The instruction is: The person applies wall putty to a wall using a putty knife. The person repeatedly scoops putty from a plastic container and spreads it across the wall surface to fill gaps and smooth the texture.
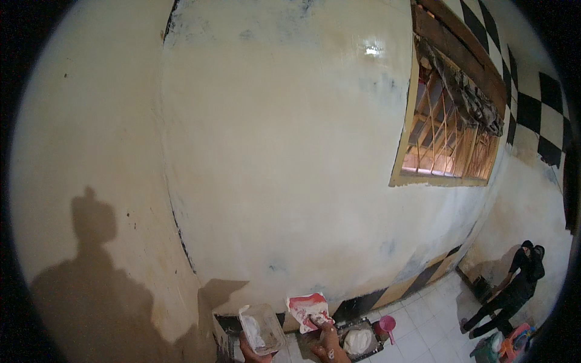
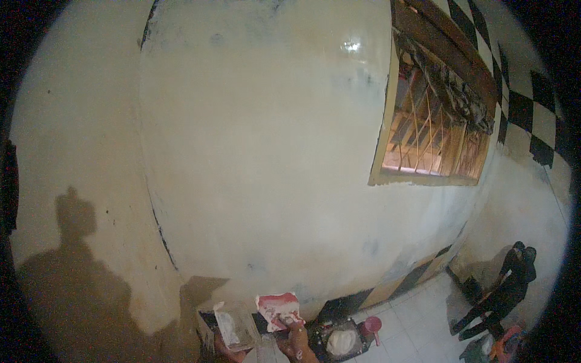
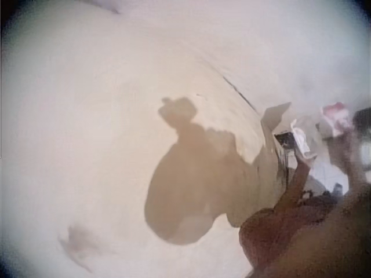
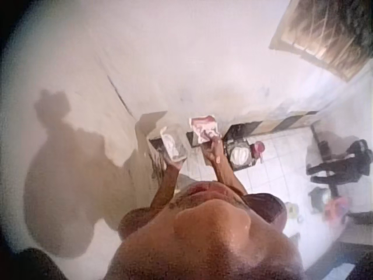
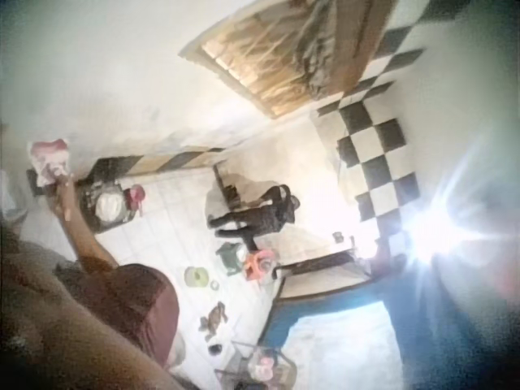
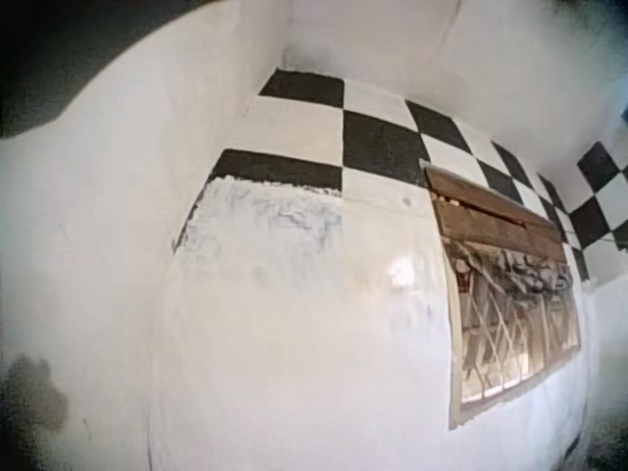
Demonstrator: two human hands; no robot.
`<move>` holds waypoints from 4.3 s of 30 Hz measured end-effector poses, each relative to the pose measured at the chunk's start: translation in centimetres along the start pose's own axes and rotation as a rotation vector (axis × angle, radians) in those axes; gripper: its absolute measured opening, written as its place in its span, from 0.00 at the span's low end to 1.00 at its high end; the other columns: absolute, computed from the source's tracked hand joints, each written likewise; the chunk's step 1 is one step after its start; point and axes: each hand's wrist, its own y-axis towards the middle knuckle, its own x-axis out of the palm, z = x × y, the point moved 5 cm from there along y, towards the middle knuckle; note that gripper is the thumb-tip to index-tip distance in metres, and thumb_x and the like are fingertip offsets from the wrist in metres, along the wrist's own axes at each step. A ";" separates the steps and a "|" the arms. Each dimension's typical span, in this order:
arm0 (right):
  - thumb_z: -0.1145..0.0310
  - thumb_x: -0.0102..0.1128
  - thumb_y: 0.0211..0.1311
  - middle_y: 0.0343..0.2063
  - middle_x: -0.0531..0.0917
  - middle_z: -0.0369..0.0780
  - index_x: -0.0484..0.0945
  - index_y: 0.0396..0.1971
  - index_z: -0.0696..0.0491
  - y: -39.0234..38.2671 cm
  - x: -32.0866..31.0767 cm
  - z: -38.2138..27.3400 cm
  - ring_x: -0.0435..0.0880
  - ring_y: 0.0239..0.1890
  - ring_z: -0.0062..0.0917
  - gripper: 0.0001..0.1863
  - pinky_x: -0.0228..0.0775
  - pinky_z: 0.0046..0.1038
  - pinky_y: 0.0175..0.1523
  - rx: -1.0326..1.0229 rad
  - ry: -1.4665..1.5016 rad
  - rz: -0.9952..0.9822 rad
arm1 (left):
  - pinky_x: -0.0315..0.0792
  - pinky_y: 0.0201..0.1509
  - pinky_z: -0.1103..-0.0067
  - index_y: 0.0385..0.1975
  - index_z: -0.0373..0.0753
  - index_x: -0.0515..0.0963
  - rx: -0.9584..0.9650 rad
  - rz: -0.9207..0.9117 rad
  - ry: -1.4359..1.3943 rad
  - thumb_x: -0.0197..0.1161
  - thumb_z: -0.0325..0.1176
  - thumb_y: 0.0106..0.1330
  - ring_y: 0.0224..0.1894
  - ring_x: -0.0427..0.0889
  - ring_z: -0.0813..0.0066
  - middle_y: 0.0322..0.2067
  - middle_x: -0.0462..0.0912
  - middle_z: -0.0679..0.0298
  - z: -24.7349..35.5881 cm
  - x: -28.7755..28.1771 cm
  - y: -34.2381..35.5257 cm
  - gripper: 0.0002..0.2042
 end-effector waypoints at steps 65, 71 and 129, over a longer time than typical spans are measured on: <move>0.73 0.51 0.57 0.40 0.76 0.48 0.72 0.49 0.54 10.5 32.4 -29.8 0.77 0.44 0.43 0.18 0.72 0.40 0.45 -1.736 -1.412 0.293 | 0.69 0.53 0.52 0.60 0.51 0.65 0.161 0.127 0.119 0.48 0.61 0.60 0.54 0.73 0.55 0.55 0.72 0.63 -0.3 7.0 -7.6 0.31; 0.68 0.55 0.56 0.35 0.78 0.46 0.74 0.41 0.53 13.7 37.0 -20.1 0.79 0.36 0.42 0.12 0.72 0.41 0.39 -2.109 -1.216 0.079 | 0.69 0.53 0.49 0.60 0.51 0.64 0.167 0.050 0.028 0.50 0.62 0.59 0.53 0.73 0.52 0.55 0.72 0.62 0.3 4.5 -7.0 0.32; 0.79 0.52 0.53 0.29 0.75 0.49 0.73 0.54 0.52 13.0 17.3 -38.3 0.75 0.32 0.42 0.24 0.67 0.40 0.37 -1.831 -1.566 0.137 | 0.69 0.53 0.52 0.60 0.49 0.65 0.304 0.009 0.212 0.45 0.62 0.63 0.53 0.73 0.55 0.55 0.71 0.62 -4.5 2.3 2.2 0.31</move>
